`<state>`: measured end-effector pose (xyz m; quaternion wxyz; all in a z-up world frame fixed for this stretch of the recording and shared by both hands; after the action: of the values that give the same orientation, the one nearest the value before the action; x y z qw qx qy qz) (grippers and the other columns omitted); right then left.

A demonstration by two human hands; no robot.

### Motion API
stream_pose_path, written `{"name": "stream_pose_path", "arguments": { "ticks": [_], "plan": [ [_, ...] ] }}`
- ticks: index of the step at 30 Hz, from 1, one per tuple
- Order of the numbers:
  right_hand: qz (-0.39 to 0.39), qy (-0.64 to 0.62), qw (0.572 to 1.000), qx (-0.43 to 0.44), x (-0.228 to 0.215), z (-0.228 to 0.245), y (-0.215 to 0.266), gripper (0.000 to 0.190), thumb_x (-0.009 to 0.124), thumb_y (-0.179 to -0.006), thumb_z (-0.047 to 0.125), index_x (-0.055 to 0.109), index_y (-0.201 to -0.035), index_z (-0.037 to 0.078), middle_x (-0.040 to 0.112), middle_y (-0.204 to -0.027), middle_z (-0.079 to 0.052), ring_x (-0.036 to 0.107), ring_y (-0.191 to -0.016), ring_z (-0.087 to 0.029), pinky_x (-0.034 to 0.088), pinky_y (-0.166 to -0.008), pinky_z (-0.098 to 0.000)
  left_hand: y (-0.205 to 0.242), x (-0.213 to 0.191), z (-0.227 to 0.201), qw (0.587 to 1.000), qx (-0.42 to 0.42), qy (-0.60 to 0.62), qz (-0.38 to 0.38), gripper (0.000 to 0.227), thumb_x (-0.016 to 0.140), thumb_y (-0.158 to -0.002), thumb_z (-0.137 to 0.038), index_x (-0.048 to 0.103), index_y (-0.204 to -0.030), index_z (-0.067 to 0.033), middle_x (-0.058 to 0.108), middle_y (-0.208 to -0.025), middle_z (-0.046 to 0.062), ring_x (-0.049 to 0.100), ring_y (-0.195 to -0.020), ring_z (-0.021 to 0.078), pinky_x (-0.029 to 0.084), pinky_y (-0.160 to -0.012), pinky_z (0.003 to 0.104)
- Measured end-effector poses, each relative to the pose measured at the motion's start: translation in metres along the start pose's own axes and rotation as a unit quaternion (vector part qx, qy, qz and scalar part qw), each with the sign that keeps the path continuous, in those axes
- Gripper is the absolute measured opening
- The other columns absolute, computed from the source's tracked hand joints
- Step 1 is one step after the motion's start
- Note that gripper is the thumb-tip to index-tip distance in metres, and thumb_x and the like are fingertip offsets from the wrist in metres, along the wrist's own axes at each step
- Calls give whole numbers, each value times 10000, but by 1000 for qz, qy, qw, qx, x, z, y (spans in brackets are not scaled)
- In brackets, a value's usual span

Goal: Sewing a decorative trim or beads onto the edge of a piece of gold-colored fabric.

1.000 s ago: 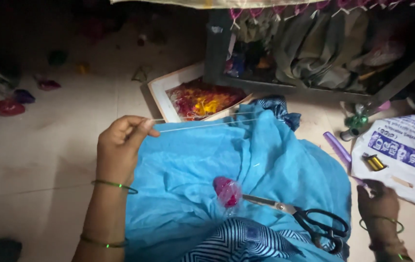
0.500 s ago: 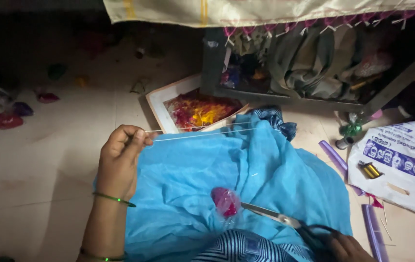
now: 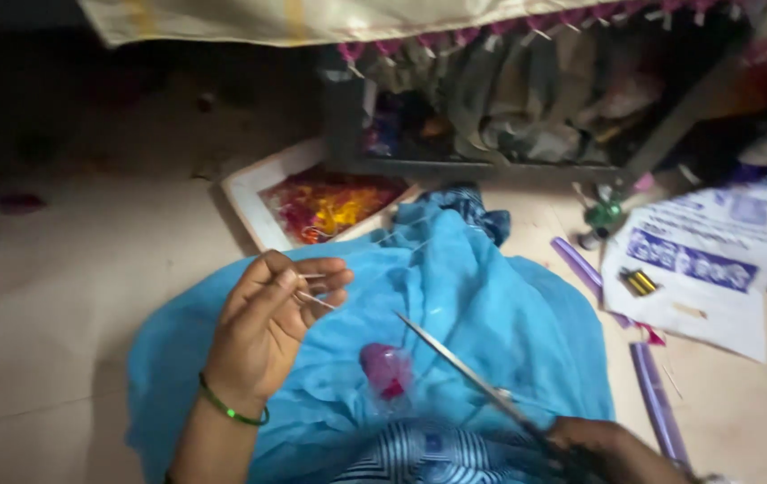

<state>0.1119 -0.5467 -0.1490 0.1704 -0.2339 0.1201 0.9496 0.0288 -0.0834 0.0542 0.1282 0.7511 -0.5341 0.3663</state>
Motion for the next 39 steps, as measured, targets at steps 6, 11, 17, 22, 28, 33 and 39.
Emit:
{"name": "stream_pose_path", "arguments": {
  "ticks": [6, 11, 17, 22, 28, 33, 39],
  "plan": [
    [22, -184, 983, 3, -37, 187, -83, 551, 723, -944, 485, 564, -1213, 30, 631, -1074, -54, 596, -1022, -132, 470, -901, -302, 9, 26, 35, 996, -88, 17, 2, 93, 481, -1026, -96, 543, -1017, -27, 627, -1331, 328, 618, -1283, 429, 488, -1088, 558],
    [102, -296, 948, 57, -23, 201, -99, 542, 776, -891, 558, 599, -967, 52, 493, -858, 25, 452, -816, -82, 376, -705, -273, 12, 13, 41, 996, -81, 32, -31, 149, 454, -1041, -101, 526, -953, -4, 612, -1324, 375, 583, -1309, 483, 449, -1149, 597],
    [81, -365, 927, 42, -23, 208, -106, 535, 792, -888, 554, 594, -956, 62, 508, -875, 43, 461, -840, -72, 387, -739, -257, 12, 13, 49, 991, -67, 107, -48, 120, 442, -1032, -96, 505, -967, -17, 579, -1362, 381, 514, -1384, 485, 393, -1196, 590],
    [66, -278, 958, 32, -16, 191, -114, 437, 838, -875, 434, 604, -935, 69, 553, -861, 56, 498, -814, -55, 425, -704, -255, 9, 18, 52, 992, -77, 88, -38, 108, 445, -1003, -82, 508, -981, 3, 575, -1351, 376, 529, -1357, 497, 372, -1147, 588],
    [25, -236, 971, 40, -31, 187, -108, 342, 879, -849, 269, 611, -909, 65, 556, -832, 53, 489, -773, -50, 415, -659, -249, 2, 3, 31, 998, -46, 29, -27, 103, 491, -1029, -70, 505, -931, -42, 621, -1341, 379, 552, -1342, 479, 408, -1185, 573],
    [-20, -120, 984, 131, -41, 134, -72, 288, 864, -816, 188, 653, -956, 51, 592, -775, 2, 523, -706, -73, 439, -613, -272, -4, -15, 11, 997, -1, -28, -68, 88, 474, -1035, -67, 524, -963, -66, 612, -1375, 332, 577, -1405, 466, 403, -1229, 570],
    [-69, 39, 992, 102, -78, 151, -52, 366, 771, -813, 57, 712, -1174, 52, 723, -981, -68, 695, -796, -173, 565, -701, -304, -10, -27, 14, 996, 27, -47, -73, 66, 488, -1056, -70, 530, -1005, -76, 623, -1358, 306, 596, -1400, 447, 432, -1273, 583]
  ]
}}
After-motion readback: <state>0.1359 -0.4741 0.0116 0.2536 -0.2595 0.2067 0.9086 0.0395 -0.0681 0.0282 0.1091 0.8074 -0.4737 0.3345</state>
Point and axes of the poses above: each hand's wrist, its own y-axis away from the middle knuckle, its own x-axis out of the palm, z = x × y, the point moved 7 cm from there along -y, towards the middle knuckle
